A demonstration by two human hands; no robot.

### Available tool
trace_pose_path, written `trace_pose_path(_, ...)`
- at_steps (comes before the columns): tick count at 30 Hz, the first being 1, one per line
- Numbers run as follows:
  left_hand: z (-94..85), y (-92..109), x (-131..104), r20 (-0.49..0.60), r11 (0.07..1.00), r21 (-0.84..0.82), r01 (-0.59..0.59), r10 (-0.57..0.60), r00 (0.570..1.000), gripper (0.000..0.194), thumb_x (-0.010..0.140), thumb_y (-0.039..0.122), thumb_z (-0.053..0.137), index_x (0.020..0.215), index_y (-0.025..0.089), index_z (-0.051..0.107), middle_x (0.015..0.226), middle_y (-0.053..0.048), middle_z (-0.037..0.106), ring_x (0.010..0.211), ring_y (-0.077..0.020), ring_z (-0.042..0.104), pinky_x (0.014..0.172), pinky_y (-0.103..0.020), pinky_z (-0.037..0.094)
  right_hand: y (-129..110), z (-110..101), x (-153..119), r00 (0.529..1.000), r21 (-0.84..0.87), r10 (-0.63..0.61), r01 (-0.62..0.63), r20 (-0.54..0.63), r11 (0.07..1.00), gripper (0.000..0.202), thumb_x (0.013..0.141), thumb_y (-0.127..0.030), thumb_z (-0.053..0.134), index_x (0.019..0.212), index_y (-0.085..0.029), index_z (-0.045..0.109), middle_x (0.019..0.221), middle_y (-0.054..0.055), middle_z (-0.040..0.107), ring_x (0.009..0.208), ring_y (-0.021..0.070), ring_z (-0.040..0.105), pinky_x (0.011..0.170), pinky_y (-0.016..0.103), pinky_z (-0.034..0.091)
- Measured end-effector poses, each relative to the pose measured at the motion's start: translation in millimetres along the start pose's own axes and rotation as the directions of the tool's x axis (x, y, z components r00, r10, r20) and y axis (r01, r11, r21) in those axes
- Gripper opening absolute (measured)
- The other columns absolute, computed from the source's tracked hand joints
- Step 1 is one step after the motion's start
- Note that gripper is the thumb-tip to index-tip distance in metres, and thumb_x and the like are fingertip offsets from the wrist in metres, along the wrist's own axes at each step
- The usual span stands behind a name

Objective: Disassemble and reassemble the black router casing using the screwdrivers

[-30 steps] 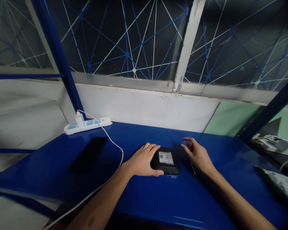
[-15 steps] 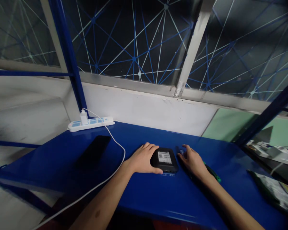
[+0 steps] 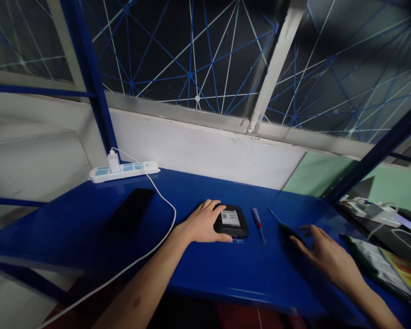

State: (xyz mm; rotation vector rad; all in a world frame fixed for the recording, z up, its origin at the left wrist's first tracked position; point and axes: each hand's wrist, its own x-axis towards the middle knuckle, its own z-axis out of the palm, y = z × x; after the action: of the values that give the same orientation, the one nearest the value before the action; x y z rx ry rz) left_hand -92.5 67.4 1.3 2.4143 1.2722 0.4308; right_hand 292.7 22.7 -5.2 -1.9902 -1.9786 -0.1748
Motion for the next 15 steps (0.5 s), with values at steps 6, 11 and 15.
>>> trace_pose_path(6, 1.7, 1, 0, -0.02, 0.999, -0.039, -0.012, 0.012, 1.0, 0.099, 0.073, 0.083, 0.06, 0.15, 0.026, 0.037, 0.157, -0.012, 0.035, 0.143, -0.0402, 0.03, 0.112, -0.058, 0.034, 14, 23, -5, 1.0, 0.148, 0.002, 0.002, -0.024, 0.989, 0.043, 0.081, -0.058, 0.055, 0.102, -0.022, 0.061, 0.103, 0.011, 0.073, 0.08, 0.0279, 0.073, 0.07, 0.038, 0.054)
trace_pose_path(11, 2.6, -2, 0, -0.025, 0.999, -0.053, -0.003, 0.001, 1.0, 0.099, 0.073, 0.083, 0.06, 0.151, 0.026, 0.037, 0.157, -0.012, 0.034, 0.143, -0.04, 0.029, 0.112, -0.058, 0.035, 19, 27, 2, 0.993, 0.286, 0.111, -0.092, -0.049, 0.954, 0.044, 0.074, -0.057, 0.063, 0.1, -0.021, 0.065, 0.098, 0.011, 0.076, 0.085, 0.0306, 0.074, 0.072, 0.039, 0.056)
trace_pose_path(15, 2.3, -1, 0, -0.011, 0.999, -0.052, 0.014, -0.015, 1.0, 0.104, 0.072, 0.083, 0.06, 0.153, 0.024, 0.033, 0.159, -0.013, 0.032, 0.144, -0.0406, 0.029, 0.113, -0.059, 0.034, 10, 12, 11, 0.949, 0.455, 0.244, -0.132, -0.198, 0.881, 0.061, 0.071, -0.061, 0.069, 0.115, -0.02, 0.064, 0.099, 0.011, 0.075, 0.086, 0.0313, 0.074, 0.077, 0.044, 0.058)
